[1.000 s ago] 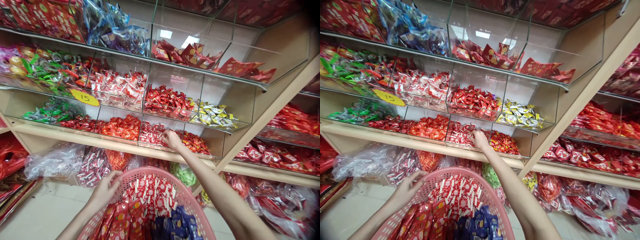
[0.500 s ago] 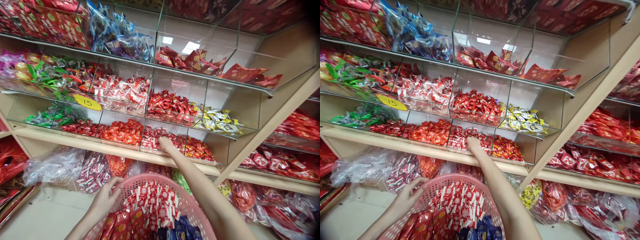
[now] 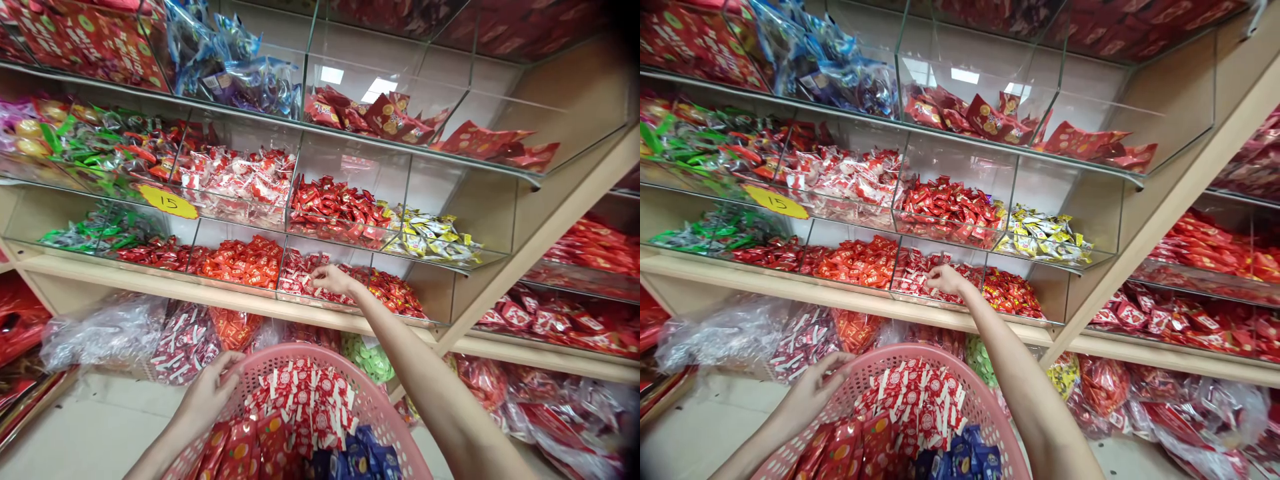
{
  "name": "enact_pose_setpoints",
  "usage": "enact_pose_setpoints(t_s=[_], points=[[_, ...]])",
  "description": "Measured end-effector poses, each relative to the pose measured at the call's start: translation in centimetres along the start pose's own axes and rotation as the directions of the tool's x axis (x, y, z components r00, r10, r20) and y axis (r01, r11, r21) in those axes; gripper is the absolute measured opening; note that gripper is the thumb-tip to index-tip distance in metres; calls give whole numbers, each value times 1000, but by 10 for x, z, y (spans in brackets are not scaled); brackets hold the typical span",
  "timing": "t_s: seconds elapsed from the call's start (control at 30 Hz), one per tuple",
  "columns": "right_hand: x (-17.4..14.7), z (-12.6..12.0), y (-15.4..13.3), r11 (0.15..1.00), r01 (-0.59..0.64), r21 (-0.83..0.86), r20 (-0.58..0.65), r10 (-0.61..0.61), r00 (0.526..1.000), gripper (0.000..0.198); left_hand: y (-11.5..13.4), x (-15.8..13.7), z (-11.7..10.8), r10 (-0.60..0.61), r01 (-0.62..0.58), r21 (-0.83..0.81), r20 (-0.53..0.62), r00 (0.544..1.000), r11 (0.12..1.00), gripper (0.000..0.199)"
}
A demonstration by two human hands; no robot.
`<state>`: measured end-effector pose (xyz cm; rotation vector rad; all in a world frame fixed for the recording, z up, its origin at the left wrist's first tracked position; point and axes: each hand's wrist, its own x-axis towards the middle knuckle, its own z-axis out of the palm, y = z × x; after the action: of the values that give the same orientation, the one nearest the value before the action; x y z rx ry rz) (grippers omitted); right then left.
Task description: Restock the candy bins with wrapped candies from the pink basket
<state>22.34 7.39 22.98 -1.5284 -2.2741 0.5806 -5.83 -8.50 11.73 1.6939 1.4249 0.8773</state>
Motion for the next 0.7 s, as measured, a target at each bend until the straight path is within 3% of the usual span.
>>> enact_pose_setpoints(t_s=[0.27,0.5,0.6,0.7], points=[[6,26,3,986,8,166,16,-11,1000,1,-2,2,-1,16,-16,29,2,1000,999,38],[-16,11,-8,951,86,298,-170,-36,985,21,-3,4,-4,15,-15,7,-31,999,1000,41],[-46,10,-22,838,138,527,-171,-55,984,26,7,7,-11,76,-71,62,-92,993,996,39],[-84,19,-38,690,87,719,-40,-83,996,28,35,5,-16,281,-236,278,-132,951,931,35]])
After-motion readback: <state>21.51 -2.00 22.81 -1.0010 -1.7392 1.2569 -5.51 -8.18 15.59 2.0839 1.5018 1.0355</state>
